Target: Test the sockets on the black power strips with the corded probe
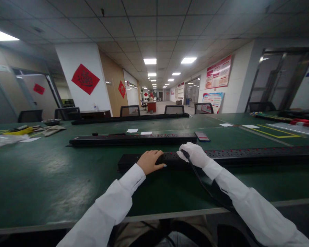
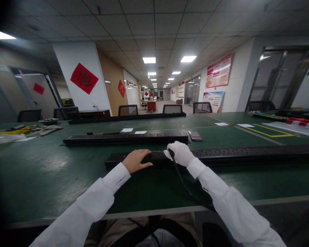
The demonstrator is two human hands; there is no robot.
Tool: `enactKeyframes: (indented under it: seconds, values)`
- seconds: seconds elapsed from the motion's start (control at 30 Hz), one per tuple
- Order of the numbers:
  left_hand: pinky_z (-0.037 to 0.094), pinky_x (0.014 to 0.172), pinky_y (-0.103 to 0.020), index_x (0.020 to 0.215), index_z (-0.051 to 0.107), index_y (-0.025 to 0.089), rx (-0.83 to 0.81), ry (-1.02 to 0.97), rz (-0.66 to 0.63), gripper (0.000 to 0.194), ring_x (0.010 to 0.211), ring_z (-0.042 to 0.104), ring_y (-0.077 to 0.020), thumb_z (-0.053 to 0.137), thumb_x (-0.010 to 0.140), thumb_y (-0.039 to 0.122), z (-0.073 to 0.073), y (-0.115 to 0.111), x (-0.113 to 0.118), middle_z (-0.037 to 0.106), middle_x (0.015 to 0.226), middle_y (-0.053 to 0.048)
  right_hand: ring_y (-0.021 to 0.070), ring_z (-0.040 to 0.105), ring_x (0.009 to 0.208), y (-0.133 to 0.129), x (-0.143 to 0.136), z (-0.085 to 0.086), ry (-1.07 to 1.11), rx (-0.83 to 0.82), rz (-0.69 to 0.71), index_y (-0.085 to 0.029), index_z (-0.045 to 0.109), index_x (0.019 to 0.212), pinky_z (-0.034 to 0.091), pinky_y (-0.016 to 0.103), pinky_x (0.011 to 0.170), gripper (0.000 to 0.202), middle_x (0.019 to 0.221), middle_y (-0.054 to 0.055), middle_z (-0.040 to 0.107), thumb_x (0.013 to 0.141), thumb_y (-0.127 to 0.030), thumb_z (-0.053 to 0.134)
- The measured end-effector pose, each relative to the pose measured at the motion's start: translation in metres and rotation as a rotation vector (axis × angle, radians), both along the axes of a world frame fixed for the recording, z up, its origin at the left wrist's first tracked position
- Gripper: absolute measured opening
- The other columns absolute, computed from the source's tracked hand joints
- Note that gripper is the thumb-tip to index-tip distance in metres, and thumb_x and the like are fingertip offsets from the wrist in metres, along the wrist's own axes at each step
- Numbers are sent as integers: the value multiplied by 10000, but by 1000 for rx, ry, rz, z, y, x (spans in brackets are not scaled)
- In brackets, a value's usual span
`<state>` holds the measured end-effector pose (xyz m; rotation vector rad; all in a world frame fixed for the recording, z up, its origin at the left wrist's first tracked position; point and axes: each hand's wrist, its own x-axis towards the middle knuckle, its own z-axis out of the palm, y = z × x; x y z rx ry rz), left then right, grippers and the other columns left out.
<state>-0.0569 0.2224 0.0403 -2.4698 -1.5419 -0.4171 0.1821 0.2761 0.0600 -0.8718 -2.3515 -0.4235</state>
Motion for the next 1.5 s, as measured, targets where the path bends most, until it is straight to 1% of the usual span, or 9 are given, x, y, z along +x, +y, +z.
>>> enactKeyframes:
  seconds: [0.1, 0.23, 0.43, 0.57, 0.7, 0.87, 1.17, 1.5]
  values:
    - [407, 837, -367, 1123, 444, 239, -13, -24, -9, 495, 968, 540, -223, 454, 760, 575, 1, 0, -1, 563, 1102, -47, 117, 474, 648, 0, 0, 0, -1, 4, 9, -184, 570, 705, 314, 213, 613, 256, 641, 28, 541, 822, -360, 424]
    - [413, 825, -363, 1110, 449, 241, -36, -30, 15, 488, 951, 548, -217, 466, 753, 575, 3, 0, 0, 569, 1085, -41, 107, 457, 609, -1, 0, 1, 9, -5, 12, -179, 573, 700, 307, 211, 594, 261, 642, 27, 538, 818, -362, 430]
    - [404, 844, -380, 1155, 414, 240, -19, -23, 26, 517, 981, 533, -226, 465, 758, 566, 1, -2, 2, 553, 1110, -54, 102, 454, 602, -2, 0, 1, 4, -17, -7, -180, 574, 711, 310, 207, 590, 263, 665, 27, 535, 820, -367, 424]
    - [413, 836, -373, 1119, 443, 246, -27, -32, 10, 484, 967, 540, -218, 463, 758, 567, 2, -2, 1, 563, 1101, -40, 108, 461, 618, -1, 0, 0, 8, -19, -23, -182, 572, 696, 318, 211, 604, 277, 659, 28, 532, 826, -368, 415]
    - [421, 828, -364, 1102, 459, 249, -54, -52, 19, 480, 963, 546, -215, 465, 751, 576, 5, -2, 0, 568, 1100, -32, 111, 464, 623, -2, 0, 2, 0, -35, -16, -181, 579, 715, 317, 212, 598, 276, 667, 32, 538, 826, -375, 418]
    - [420, 819, -351, 1088, 469, 239, -30, -44, 0, 471, 940, 556, -216, 480, 749, 565, 5, -2, 1, 583, 1071, -39, 109, 464, 620, -4, 1, 5, -30, -51, 4, -179, 579, 728, 312, 209, 591, 257, 673, 32, 542, 822, -359, 421]
    - [432, 791, -357, 1073, 464, 242, -25, -51, 7, 464, 903, 561, -209, 472, 747, 572, 4, -2, 0, 587, 1039, -30, 105, 452, 612, -2, 0, 2, 4, -31, -9, -178, 570, 696, 313, 208, 596, 278, 656, 28, 532, 824, -376, 422]
    - [407, 834, -364, 1109, 447, 241, -6, -31, 2, 475, 946, 549, -218, 483, 753, 554, 3, -3, 1, 577, 1058, -42, 114, 466, 629, -2, -1, 2, 5, -28, -3, -182, 574, 695, 321, 213, 604, 273, 657, 31, 537, 824, -370, 424]
